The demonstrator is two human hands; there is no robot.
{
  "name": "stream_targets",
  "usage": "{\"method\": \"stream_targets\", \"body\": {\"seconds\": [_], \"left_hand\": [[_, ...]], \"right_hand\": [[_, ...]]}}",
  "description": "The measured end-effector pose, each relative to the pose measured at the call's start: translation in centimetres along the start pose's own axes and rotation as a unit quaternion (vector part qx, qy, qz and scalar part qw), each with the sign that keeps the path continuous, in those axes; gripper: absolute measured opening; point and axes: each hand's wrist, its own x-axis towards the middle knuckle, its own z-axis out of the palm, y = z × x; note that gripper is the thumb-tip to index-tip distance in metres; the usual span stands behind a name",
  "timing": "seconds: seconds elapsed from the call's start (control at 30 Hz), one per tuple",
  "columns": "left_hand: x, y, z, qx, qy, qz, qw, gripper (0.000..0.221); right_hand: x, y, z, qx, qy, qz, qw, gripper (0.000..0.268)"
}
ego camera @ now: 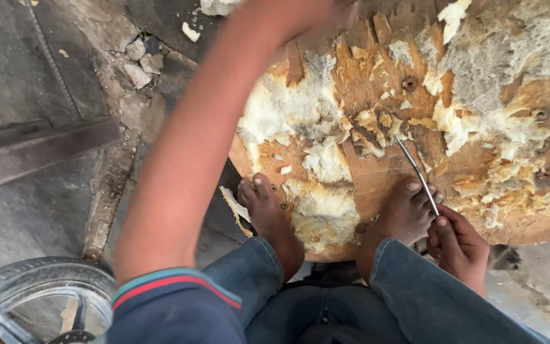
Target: Stripping old foam from a motorcycle seat base using a metal scraper.
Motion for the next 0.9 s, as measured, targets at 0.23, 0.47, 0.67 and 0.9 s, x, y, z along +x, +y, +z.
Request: {"method": "stream_targets", "body": {"seconds": [0.23,0.47,0.67,0.9], "left_hand": [[0.7,-8.3,14.3,0.184,0.329,0.26,0.889,0.07],[-0.1,-7.4,12.7,0.15,0.229,0.27,0.923,0.078],[1.1,-7.6,12.4,0.205,0.241,0.299,0.901,0.074],[1.1,-8.8,13.8,0.18,0.196,0.284,0.921,0.042]], "right_hand": [[-1.1,-2.0,0.5,-0.121,0.013,-0.04,0.992,0.034],[-1.5,-2.5,0.9,-0.066,0.026,-0.056,0.996,0.034],[-1.7,-2.2,1.1,-0.072,0.054,-0.058,0.994,0.033],[-1.5,-1.9,0.0,-0.018,0.049,-0.078,0.996,0.032]]}}
